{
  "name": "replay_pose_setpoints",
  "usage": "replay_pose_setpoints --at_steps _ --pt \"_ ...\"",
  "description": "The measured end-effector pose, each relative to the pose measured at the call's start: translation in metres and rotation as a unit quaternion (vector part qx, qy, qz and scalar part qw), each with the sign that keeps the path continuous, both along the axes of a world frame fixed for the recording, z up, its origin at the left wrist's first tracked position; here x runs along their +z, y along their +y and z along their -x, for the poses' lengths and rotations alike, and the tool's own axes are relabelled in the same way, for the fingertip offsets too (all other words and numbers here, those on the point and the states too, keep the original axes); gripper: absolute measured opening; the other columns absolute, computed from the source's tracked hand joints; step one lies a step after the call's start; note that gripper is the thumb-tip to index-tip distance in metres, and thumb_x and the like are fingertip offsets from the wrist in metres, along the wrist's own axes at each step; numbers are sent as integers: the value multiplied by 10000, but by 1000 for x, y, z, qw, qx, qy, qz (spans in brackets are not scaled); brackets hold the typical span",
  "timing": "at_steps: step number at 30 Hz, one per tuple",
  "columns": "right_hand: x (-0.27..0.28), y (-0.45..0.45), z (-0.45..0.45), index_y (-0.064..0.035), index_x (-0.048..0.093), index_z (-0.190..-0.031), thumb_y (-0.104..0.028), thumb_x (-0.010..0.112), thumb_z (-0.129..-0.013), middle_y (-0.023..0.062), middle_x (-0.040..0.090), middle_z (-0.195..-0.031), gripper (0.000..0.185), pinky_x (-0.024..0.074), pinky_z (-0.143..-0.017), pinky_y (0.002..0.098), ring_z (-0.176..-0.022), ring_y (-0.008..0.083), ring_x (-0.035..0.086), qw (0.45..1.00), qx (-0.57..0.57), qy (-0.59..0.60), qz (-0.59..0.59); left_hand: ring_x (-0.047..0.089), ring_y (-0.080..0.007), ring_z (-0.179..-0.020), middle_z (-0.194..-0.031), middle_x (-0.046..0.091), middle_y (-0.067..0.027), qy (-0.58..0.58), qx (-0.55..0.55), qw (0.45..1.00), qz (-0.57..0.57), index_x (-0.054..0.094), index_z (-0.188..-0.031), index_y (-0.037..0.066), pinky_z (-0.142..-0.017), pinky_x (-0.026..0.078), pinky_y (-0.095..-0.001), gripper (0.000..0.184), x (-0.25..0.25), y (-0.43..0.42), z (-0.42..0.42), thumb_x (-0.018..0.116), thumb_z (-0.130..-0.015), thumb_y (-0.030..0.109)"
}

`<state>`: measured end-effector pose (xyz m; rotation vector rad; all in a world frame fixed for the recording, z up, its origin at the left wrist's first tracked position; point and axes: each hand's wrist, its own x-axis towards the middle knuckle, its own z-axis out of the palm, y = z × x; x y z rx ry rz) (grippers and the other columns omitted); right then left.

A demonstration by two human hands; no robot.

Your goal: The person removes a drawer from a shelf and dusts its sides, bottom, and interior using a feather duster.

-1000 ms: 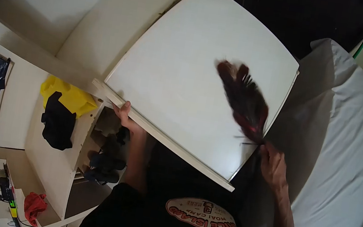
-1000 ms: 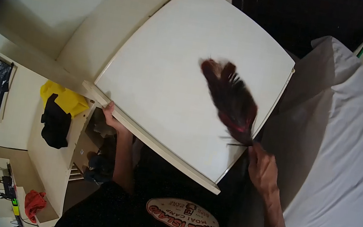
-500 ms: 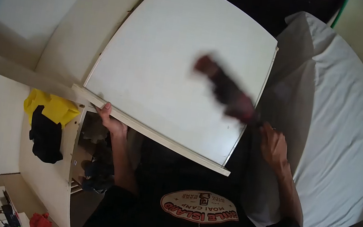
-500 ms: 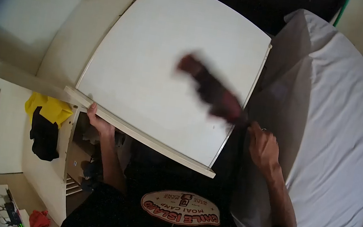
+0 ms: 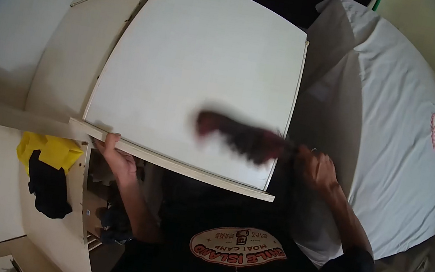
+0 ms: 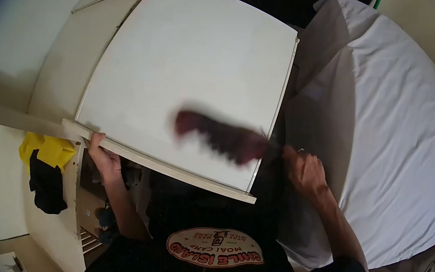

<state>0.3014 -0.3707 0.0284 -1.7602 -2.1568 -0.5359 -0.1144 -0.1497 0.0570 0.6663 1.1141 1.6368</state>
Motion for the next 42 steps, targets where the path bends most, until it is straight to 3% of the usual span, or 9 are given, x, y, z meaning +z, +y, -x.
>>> replay_pose_setpoints --at_steps 5,8,14,15,20,23,29,32,42 --pt "27 6 2 -42 548 -1122 -92 613 -892 161 633 -801 244 485 -496 399 -594 334 593 977 -22 68 200 511 -234 -1039 -1170 479 -117 40 35 998 45 331 -1385 19 -873 464 -342 750 5 3 -6 554 -675 112" --pt "-1 12 -9 -40 558 -1117 -87 621 -890 147 624 -784 240 477 -487 394 -584 313 581 995 -63 71 17 512 -239 -1036 -1167 481 -121 37 39 997 56 346 -1370 21 -874 463 -357 725 3 3 -7 553 -684 129" --pt "1 11 -18 -15 563 -1118 -88 657 -867 128 624 -786 278 472 -464 388 -598 287 574 999 -24 -21 11 500 -238 -1068 -1199 482 -116 36 19 999 18 360 -1368 18 -918 440 -354 725 14 1 -10 584 -685 114" --pt "-4 11 -18 -16 565 -1119 -91 658 -867 128 622 -785 279 472 -461 382 -589 281 568 999 -49 -21 6 539 -202 -964 -1051 506 -80 41 26 999 18 449 -1213 30 -812 481 -341 514 14 0 -9 615 -736 126" --pt "10 19 -14 -12 568 -1120 -99 674 -862 126 613 -782 293 471 -453 347 -542 245 527 993 -37 58 98 553 -197 -977 -1093 524 -84 68 39 997 -6 438 -1278 34 -821 490 -328 573 25 -2 -21 633 -749 135" --pt "-3 21 -21 -9 584 -1099 -101 688 -852 101 609 -777 283 474 -458 339 -535 228 517 994 -66 -58 -60 503 -238 -1091 -1217 477 -117 47 22 999 3 373 -1363 32 -935 433 -373 685 26 -3 -22 619 -728 109" --pt "1 31 -28 -26 626 -1043 -92 683 -858 54 578 -751 205 469 -454 325 -529 195 504 999 -14 -3 -45 455 -284 -1170 -1306 420 -148 -12 13 1000 -10 298 -1432 60 -999 405 -419 786 4 1 -14 598 -710 139" --pt "-2 40 -36 -21 622 -1062 -101 675 -866 71 577 -759 218 464 -451 324 -526 199 498 966 -103 -223 -75 446 -290 -1177 -1310 411 -151 -17 18 999 -20 281 -1437 63 -1007 398 -423 802 -5 1 -11 594 -704 146" --pt "-7 93 -57 -34 577 -895 -141 647 -878 139 605 -825 129 485 -432 420 -498 312 555 990 -97 -61 -79 429 -295 -1195 -1335 393 -176 -4 2 998 -68 260 -1444 36 -1026 374 -429 808 -3 3 -13 579 -709 133"
